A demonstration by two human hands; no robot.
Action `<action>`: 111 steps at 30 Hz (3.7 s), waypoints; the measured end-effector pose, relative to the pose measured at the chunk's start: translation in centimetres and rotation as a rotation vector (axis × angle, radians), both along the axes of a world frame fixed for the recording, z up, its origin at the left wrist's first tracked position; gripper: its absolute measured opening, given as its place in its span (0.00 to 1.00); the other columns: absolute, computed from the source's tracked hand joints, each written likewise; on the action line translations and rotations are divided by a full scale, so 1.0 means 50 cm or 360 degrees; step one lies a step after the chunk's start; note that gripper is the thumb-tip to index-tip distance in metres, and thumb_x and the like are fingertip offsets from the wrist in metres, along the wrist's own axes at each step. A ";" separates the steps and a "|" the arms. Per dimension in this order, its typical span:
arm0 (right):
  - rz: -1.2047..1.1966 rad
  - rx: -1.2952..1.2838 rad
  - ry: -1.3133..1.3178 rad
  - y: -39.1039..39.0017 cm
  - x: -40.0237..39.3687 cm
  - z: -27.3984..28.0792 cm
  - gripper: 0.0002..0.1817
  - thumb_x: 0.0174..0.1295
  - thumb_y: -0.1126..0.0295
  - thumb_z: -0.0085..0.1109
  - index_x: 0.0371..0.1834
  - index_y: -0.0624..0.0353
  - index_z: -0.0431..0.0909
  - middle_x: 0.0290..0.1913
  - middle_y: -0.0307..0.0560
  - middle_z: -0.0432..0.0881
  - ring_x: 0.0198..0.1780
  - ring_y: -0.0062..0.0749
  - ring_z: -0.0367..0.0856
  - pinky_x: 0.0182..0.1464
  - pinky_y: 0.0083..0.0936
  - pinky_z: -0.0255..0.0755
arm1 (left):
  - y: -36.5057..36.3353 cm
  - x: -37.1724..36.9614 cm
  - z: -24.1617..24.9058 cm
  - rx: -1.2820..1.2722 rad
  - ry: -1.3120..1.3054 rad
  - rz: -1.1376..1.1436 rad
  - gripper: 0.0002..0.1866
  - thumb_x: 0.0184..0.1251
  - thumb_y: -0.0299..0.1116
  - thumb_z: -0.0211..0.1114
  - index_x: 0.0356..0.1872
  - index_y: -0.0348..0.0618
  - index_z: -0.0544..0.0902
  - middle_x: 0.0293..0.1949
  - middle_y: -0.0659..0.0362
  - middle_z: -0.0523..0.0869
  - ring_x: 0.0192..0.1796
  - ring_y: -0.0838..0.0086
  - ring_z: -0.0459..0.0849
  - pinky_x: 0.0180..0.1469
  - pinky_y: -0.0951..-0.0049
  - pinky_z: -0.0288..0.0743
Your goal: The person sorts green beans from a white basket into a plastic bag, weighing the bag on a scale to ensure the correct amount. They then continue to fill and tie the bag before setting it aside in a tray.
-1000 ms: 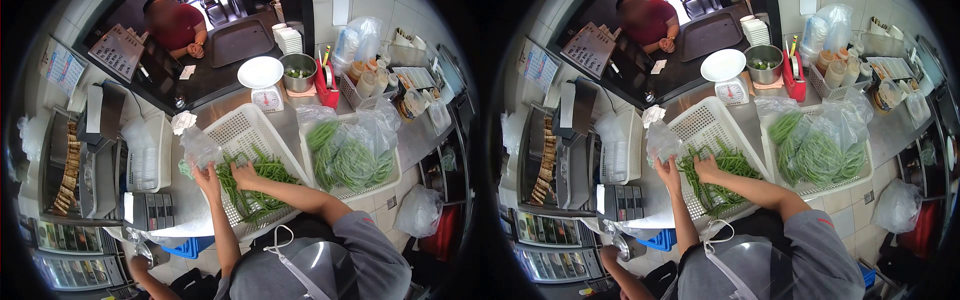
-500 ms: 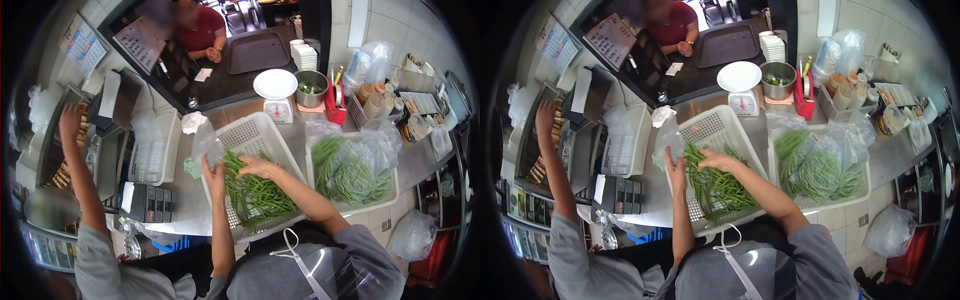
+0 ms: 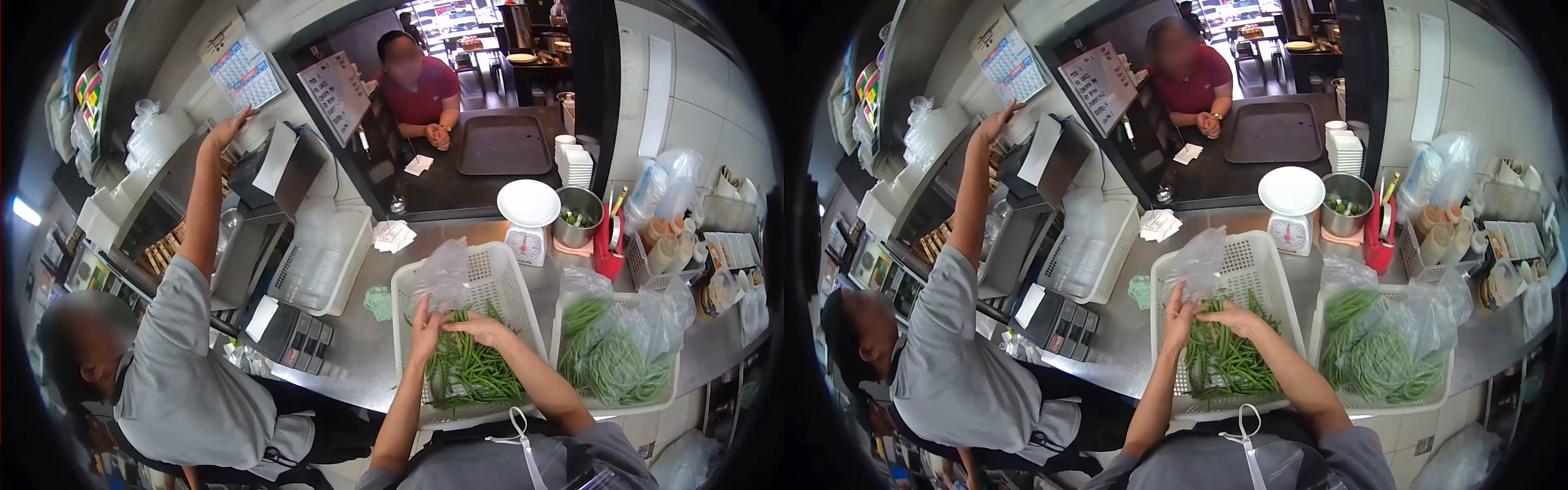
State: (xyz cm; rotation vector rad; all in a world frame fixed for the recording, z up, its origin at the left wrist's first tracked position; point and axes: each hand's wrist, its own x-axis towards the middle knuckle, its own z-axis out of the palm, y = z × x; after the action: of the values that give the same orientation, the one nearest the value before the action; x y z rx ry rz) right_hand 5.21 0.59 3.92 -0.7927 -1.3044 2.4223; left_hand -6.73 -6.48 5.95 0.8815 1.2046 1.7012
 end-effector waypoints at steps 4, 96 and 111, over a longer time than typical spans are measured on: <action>-0.0006 0.0142 -0.0097 0.010 0.002 -0.003 0.12 0.58 0.64 0.61 0.39 0.60 0.76 0.27 0.40 0.74 0.20 0.23 0.68 0.23 0.21 0.63 | 0.003 -0.036 -0.041 -0.0002 0.0322 -0.0012 0.25 0.64 0.26 0.53 0.63 0.37 0.62 0.52 0.56 0.75 0.44 0.76 0.77 0.50 0.78 0.69; -0.0973 -0.0388 0.0947 0.031 -0.011 0.031 0.06 0.61 0.64 0.57 0.37 0.52 0.73 0.29 0.35 0.74 0.35 0.23 0.74 0.45 0.30 0.72 | 0.043 0.014 -0.128 -0.0659 -0.0815 -0.0150 0.23 0.71 0.47 0.36 0.54 0.42 0.68 0.55 0.55 0.73 0.55 0.65 0.74 0.53 0.58 0.73; -0.1062 -0.0002 0.0611 -0.011 -0.036 0.029 0.12 0.54 0.75 0.63 0.40 0.60 0.71 0.28 0.38 0.75 0.29 0.21 0.74 0.33 0.18 0.71 | 0.046 0.021 -0.171 -0.0382 -0.1462 -0.0220 0.20 0.72 0.40 0.38 0.55 0.39 0.68 0.51 0.54 0.76 0.52 0.66 0.76 0.56 0.64 0.70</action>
State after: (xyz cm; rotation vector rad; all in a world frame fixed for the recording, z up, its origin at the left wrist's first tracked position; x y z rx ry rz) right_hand 3.39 0.05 5.36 -0.5940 -0.7360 1.9056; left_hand -5.67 -4.19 -2.62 -0.0113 0.6624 1.5188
